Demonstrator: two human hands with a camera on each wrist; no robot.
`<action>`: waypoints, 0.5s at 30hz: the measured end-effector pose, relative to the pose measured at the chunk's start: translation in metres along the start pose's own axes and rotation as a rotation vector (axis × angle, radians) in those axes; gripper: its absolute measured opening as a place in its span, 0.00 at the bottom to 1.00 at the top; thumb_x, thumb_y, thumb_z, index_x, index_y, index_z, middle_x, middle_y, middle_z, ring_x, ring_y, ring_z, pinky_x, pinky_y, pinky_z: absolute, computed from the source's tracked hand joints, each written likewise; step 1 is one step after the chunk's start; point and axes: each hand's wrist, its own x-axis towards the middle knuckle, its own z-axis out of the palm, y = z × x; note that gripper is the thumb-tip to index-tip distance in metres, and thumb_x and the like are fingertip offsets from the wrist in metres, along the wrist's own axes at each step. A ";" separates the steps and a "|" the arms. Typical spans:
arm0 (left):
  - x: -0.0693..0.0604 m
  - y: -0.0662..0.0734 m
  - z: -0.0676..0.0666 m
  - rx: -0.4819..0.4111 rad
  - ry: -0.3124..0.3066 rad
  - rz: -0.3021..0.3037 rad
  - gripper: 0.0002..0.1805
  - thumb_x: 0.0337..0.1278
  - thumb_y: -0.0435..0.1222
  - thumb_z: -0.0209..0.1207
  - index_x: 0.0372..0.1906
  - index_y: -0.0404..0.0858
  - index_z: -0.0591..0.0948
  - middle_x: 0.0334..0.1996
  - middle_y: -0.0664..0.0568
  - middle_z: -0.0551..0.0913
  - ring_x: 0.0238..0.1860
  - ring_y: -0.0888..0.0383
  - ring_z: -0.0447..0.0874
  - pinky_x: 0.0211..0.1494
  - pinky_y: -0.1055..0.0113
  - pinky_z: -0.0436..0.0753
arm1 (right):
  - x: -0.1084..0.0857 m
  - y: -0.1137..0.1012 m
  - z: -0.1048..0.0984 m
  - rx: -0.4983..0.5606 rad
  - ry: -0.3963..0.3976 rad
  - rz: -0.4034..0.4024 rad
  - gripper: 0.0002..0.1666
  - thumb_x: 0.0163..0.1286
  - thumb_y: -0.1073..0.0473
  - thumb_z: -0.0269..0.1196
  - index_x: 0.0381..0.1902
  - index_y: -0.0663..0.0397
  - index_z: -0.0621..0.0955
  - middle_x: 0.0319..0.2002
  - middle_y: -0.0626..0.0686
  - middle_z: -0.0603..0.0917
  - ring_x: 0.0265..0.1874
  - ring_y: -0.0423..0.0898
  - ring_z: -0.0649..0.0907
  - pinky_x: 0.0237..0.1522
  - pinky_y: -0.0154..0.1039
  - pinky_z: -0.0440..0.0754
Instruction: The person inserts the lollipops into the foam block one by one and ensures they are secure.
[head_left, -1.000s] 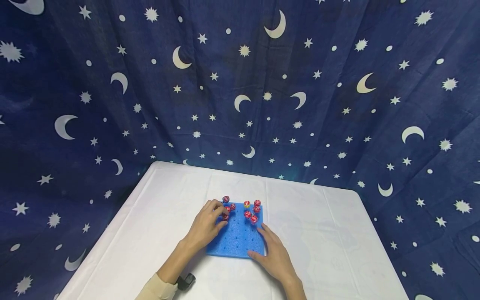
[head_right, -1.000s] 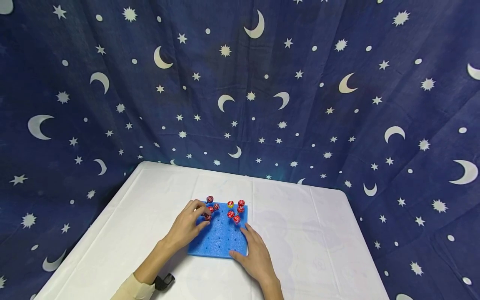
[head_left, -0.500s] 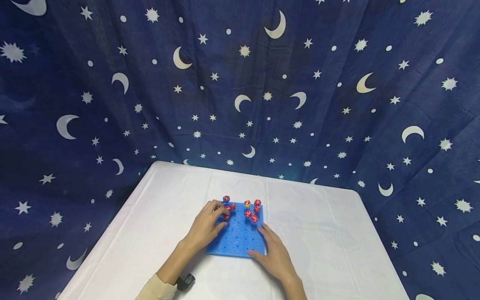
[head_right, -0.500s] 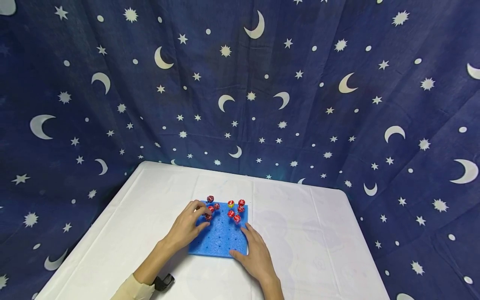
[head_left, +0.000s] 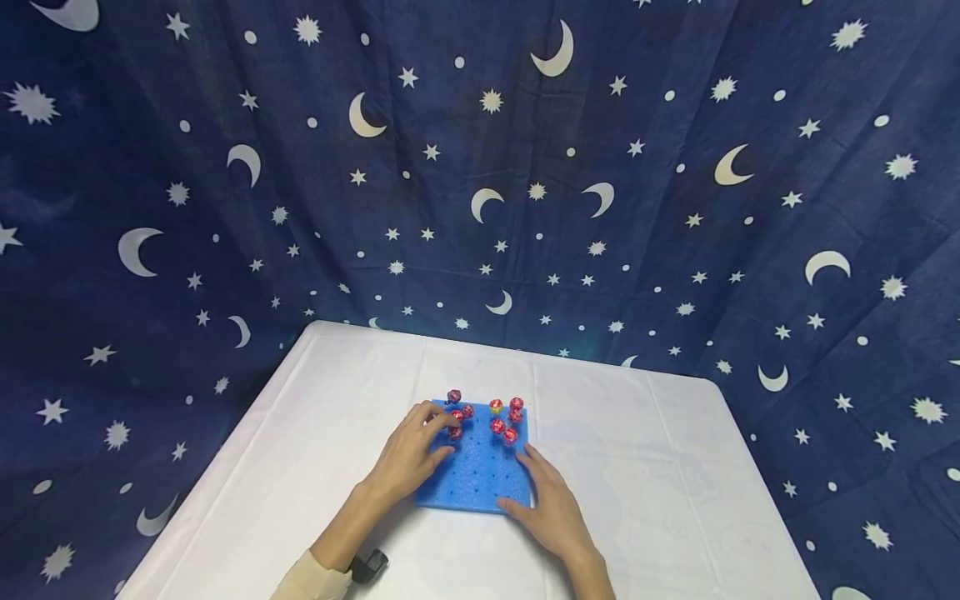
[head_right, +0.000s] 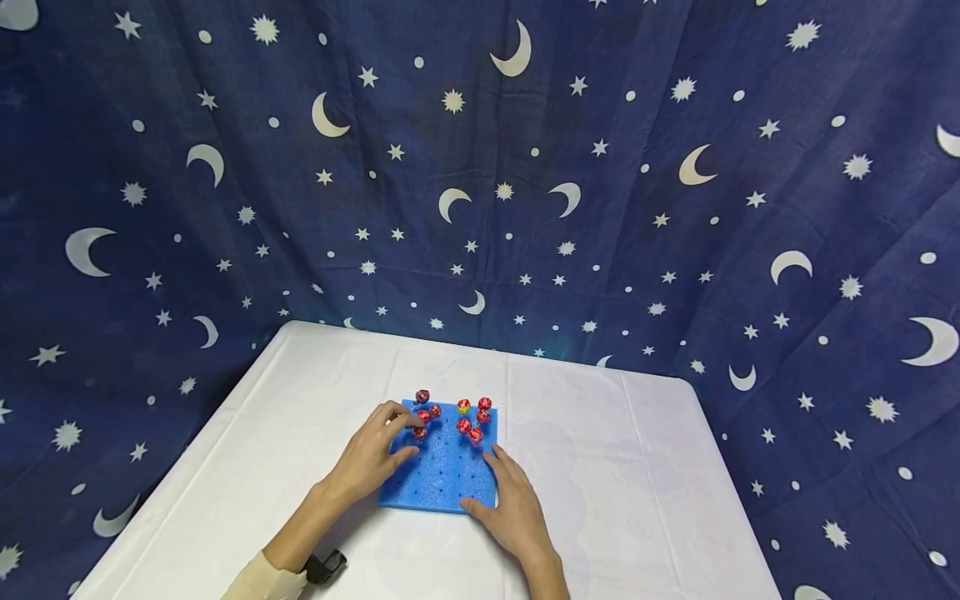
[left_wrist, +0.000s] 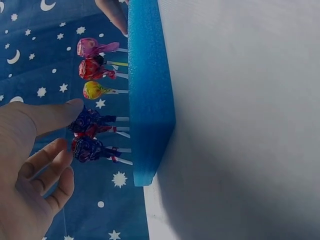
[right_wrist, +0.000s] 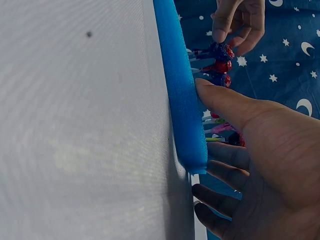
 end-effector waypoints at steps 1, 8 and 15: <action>0.000 0.000 -0.001 -0.007 0.004 -0.002 0.21 0.54 0.34 0.77 0.54 0.48 0.85 0.51 0.58 0.77 0.55 0.56 0.76 0.58 0.55 0.82 | 0.000 0.000 0.000 0.002 0.000 0.000 0.51 0.61 0.31 0.73 0.77 0.42 0.72 0.80 0.49 0.65 0.78 0.58 0.65 0.74 0.64 0.67; -0.006 0.000 -0.006 -0.022 0.006 -0.044 0.19 0.59 0.39 0.75 0.55 0.46 0.85 0.51 0.58 0.78 0.57 0.57 0.76 0.61 0.55 0.82 | 0.001 0.002 -0.001 0.002 0.001 0.001 0.52 0.60 0.31 0.73 0.77 0.43 0.72 0.80 0.50 0.65 0.78 0.58 0.65 0.74 0.65 0.67; -0.011 -0.003 -0.009 -0.025 0.021 -0.073 0.17 0.62 0.42 0.73 0.54 0.44 0.86 0.51 0.58 0.78 0.57 0.56 0.77 0.60 0.54 0.82 | 0.001 0.004 -0.004 -0.004 0.001 0.015 0.51 0.60 0.31 0.73 0.77 0.43 0.72 0.80 0.50 0.65 0.78 0.59 0.65 0.74 0.65 0.67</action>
